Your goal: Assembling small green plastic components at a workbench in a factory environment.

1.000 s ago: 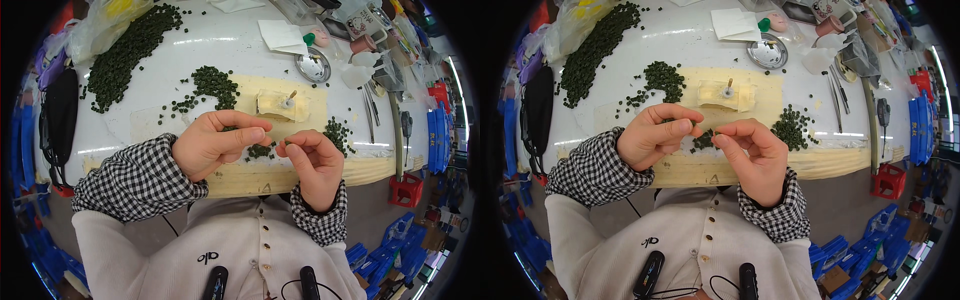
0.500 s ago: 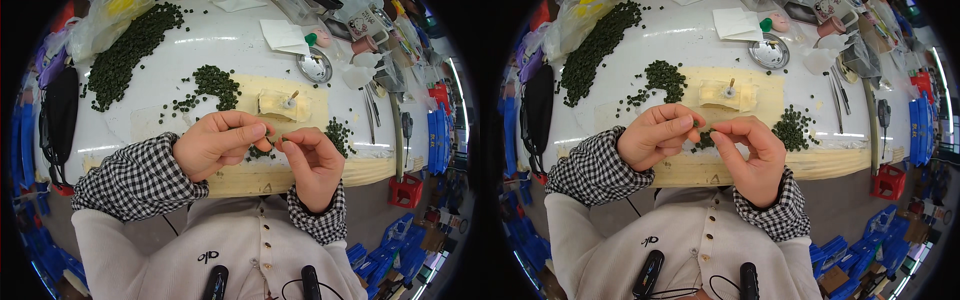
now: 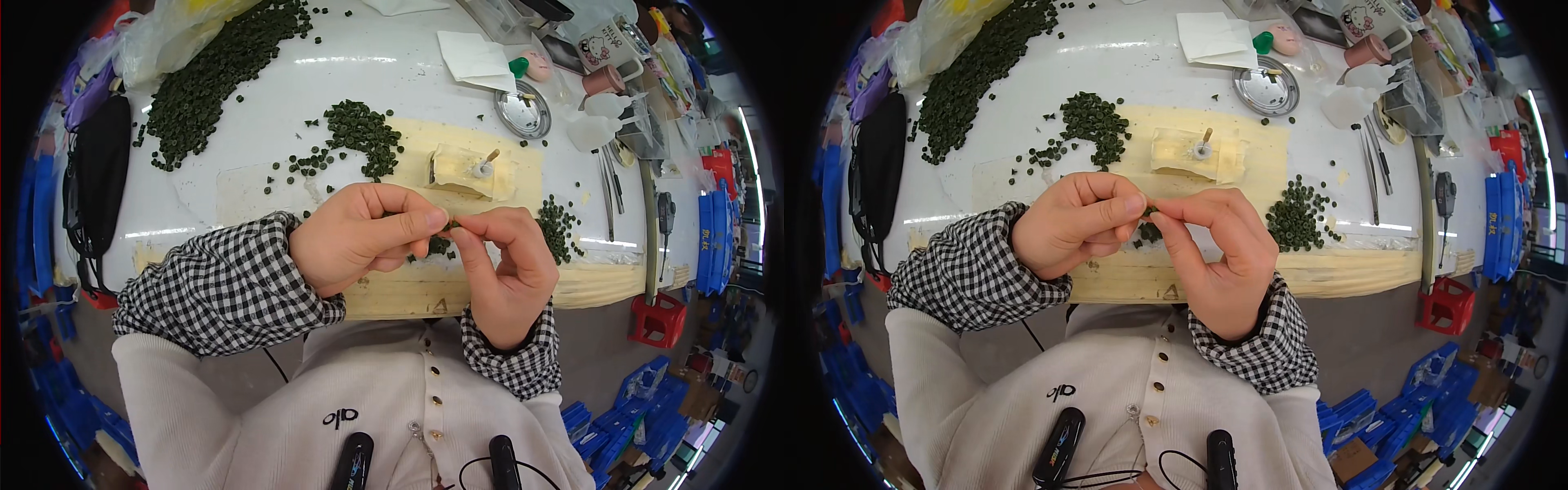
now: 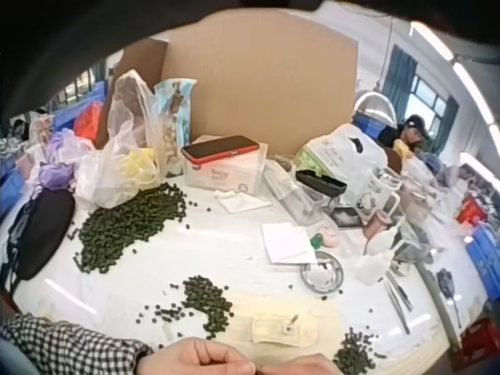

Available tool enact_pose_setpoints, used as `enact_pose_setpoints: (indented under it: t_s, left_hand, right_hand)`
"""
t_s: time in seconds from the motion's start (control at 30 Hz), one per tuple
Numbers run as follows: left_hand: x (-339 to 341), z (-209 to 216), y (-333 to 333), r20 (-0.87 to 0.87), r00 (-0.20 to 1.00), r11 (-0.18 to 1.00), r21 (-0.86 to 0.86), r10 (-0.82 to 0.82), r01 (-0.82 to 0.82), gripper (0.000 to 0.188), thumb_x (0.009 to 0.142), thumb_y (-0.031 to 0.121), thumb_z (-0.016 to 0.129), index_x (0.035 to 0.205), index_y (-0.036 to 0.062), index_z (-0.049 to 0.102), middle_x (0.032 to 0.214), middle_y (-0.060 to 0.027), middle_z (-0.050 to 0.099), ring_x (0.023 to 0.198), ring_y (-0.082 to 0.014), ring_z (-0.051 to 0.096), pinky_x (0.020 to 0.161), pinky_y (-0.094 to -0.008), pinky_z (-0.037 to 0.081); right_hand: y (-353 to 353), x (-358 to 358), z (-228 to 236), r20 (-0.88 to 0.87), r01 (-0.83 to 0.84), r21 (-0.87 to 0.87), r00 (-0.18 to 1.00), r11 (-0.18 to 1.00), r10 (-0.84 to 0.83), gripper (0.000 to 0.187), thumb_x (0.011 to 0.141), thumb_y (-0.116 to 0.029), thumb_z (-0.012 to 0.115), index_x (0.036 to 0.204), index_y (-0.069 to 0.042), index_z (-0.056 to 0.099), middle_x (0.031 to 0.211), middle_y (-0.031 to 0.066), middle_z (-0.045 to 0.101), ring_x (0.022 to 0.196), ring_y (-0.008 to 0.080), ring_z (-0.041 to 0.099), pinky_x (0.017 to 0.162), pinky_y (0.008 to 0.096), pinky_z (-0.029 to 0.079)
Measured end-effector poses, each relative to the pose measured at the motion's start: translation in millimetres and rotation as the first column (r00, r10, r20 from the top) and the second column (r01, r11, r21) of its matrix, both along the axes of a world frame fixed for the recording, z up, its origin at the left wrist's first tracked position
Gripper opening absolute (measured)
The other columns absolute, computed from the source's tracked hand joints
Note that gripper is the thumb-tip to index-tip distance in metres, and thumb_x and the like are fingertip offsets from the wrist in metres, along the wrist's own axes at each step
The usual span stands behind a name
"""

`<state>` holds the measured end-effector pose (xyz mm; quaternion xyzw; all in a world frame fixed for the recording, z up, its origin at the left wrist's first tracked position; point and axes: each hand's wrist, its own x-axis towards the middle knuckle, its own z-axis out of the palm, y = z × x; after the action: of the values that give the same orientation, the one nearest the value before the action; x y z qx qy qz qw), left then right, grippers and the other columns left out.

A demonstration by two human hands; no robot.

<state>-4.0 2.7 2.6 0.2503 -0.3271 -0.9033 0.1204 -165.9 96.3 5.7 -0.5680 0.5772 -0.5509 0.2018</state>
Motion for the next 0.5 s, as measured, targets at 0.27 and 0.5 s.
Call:
enact_pose_setpoints:
  t_s: [0.27,0.5]
  left_hand:
    - [0.2,1.8,2.0,0.015,0.999,0.999,0.005,0.048,-0.048,0.015,0.094,0.017,0.054,0.091,0.0034,0.059,0.072,0.0013,0.056,0.048,-0.0017,0.031,0.044,-0.0184,0.026]
    - [-0.4,2.7,0.4,0.048,0.993,0.994,0.006,0.107,-0.107,0.016,0.094,0.019,0.055,0.089,0.0049,0.059,0.071,0.0025,0.056,0.048,-0.0013,0.03,0.044,-0.0177,0.025]
  right_hand:
    - [1.4,5.7,-1.7,-0.056,0.005,-0.028,0.998,1.0,-0.007,0.018,0.076,0.006,0.067,0.093,0.002,0.066,0.084,0.0113,0.062,0.074,0.0185,0.061,0.066,0.025,0.047]
    - [3.9,7.3,-2.6,-0.091,-0.04,0.011,0.995,0.999,0.041,0.027,0.078,0.007,0.065,0.105,0.002,0.065,0.086,0.011,0.061,0.075,0.0171,0.06,0.067,0.0235,0.047]
